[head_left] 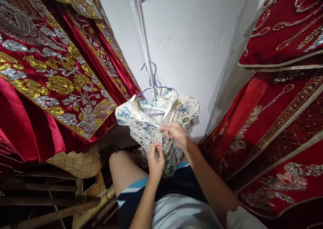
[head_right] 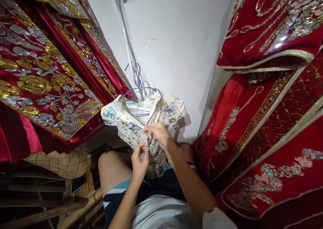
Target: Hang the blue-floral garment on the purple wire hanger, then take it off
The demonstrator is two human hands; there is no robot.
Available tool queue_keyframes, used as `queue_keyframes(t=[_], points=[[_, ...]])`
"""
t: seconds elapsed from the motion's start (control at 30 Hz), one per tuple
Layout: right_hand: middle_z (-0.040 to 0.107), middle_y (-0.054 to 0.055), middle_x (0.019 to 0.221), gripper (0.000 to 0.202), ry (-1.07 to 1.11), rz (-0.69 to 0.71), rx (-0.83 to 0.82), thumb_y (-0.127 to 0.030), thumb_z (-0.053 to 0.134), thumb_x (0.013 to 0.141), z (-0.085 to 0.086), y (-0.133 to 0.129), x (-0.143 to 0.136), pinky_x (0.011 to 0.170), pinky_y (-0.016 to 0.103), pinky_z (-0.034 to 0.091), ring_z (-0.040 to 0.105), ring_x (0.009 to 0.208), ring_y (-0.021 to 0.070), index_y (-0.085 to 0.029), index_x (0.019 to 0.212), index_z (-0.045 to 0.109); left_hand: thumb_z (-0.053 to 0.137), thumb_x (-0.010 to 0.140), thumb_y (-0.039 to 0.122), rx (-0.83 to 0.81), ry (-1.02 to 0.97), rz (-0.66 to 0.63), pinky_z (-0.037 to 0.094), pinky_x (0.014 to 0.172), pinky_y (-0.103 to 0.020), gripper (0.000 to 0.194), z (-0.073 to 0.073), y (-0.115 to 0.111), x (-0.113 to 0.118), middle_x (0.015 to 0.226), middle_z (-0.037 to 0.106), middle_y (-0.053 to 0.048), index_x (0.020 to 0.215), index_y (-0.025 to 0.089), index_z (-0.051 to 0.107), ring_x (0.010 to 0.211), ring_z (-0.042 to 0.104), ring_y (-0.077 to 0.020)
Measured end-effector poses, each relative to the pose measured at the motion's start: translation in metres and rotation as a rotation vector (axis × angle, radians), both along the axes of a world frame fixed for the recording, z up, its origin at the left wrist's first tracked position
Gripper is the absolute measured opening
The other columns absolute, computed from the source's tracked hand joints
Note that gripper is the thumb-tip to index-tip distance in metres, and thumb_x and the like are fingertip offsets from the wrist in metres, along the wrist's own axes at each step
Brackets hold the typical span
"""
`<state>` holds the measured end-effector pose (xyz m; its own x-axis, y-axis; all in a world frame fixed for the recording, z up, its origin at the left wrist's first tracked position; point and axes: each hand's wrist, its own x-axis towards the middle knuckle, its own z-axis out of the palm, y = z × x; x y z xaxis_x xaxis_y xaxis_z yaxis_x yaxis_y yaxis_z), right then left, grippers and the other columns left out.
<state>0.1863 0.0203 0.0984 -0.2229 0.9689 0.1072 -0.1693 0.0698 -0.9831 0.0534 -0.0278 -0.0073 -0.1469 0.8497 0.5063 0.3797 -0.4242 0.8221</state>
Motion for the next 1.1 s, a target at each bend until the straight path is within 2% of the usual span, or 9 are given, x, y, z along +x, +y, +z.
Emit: queue_keyframes(t=[0.17,0.27,0.33,0.4,0.57,0.7,0.8,0.9,1.1], points=[[0.055,-0.003,0.054,0.018,0.177,-0.088,0.191,-0.03,0.071,0.083,0.079,0.03,0.0,0.043,0.021,0.03,0.042,0.045,0.0055,-0.014,0.074,0.072,0.055,0.089,0.022,0.009,0.138,-0.03,0.047,0.071,-0.03,0.004,0.006,-0.003,-0.005,0.08,0.06,-0.004,0.085,0.023,0.057,0.075,0.06,-0.0205],[0.049,-0.005,0.049,0.019,0.217,-0.125,0.249,-0.029,0.067,0.086,0.099,0.029,-0.009,0.042,0.02,0.028,0.04,0.044,0.0058,-0.014,0.076,0.071,0.053,0.09,0.021,-0.01,0.233,-0.104,0.046,0.07,-0.031,0.009,0.008,0.0,-0.011,0.079,0.06,-0.004,0.081,0.023,0.054,0.073,0.059,-0.0204],[0.049,-0.006,0.048,0.021,0.212,-0.126,0.264,-0.033,0.067,0.087,0.097,0.024,-0.014,0.042,0.02,0.027,0.039,0.043,0.0059,-0.015,0.076,0.069,0.053,0.091,0.023,-0.041,0.257,-0.181,0.047,0.071,-0.031,0.006,0.017,0.005,-0.018,0.081,0.062,-0.004,0.086,0.022,0.054,0.074,0.061,-0.02],[0.05,-0.005,0.049,0.023,0.194,-0.119,0.277,-0.036,0.067,0.088,0.089,0.019,-0.015,0.042,0.02,0.028,0.04,0.043,0.0061,-0.016,0.076,0.067,0.052,0.095,0.026,-0.019,0.232,-0.229,0.048,0.075,-0.031,0.007,0.041,0.014,-0.024,0.086,0.066,-0.004,0.101,0.022,0.055,0.079,0.064,-0.0196],[0.049,-0.006,0.047,0.024,0.076,-0.106,0.36,-0.036,0.064,0.089,0.082,0.017,-0.01,0.046,0.021,0.031,0.041,0.044,0.0074,-0.017,0.075,0.065,0.046,0.101,0.032,0.359,0.185,-0.104,0.049,0.08,-0.032,0.036,0.144,0.046,-0.027,0.094,0.066,-0.005,0.135,0.021,0.046,0.082,0.064,-0.0174],[0.047,-0.006,0.049,0.025,-0.038,-0.185,0.433,-0.033,0.065,0.087,0.076,0.028,-0.011,0.047,0.023,0.028,0.039,0.046,0.0083,-0.017,0.068,0.063,0.048,0.101,0.028,0.523,0.463,-0.038,0.046,0.077,-0.03,0.02,0.202,0.068,-0.021,0.09,0.066,-0.006,0.098,0.017,0.063,0.081,0.061,-0.0171],[0.044,-0.005,0.049,0.028,-0.123,-0.32,0.396,-0.031,0.067,0.083,0.055,0.038,-0.016,0.048,0.025,0.025,0.036,0.046,0.009,-0.017,0.06,0.059,0.043,0.101,0.024,0.584,0.538,0.02,0.045,0.076,-0.028,0.023,0.22,0.071,-0.021,0.085,0.066,-0.006,0.088,0.017,0.06,0.08,0.06,-0.0168],[0.038,-0.007,0.048,0.026,-0.014,-0.315,0.359,-0.038,0.064,0.085,0.038,0.041,-0.017,0.047,0.026,0.022,0.03,0.046,0.0094,-0.018,0.067,0.063,0.044,0.101,0.025,0.553,0.589,-0.011,0.045,0.076,-0.027,0.021,0.228,0.069,-0.027,0.088,0.068,-0.006,0.092,0.017,0.062,0.078,0.06,-0.016],[0.047,-0.005,0.057,0.026,0.086,-0.247,0.494,-0.042,0.065,0.085,0.056,0.042,-0.015,0.05,0.025,0.028,0.037,0.05,0.0098,-0.018,0.075,0.065,0.056,0.093,0.026,0.475,0.73,-0.191,0.045,0.072,-0.028,0.016,0.223,0.076,-0.029,0.087,0.07,-0.005,0.093,0.016,0.068,0.074,0.06,-0.0163]])
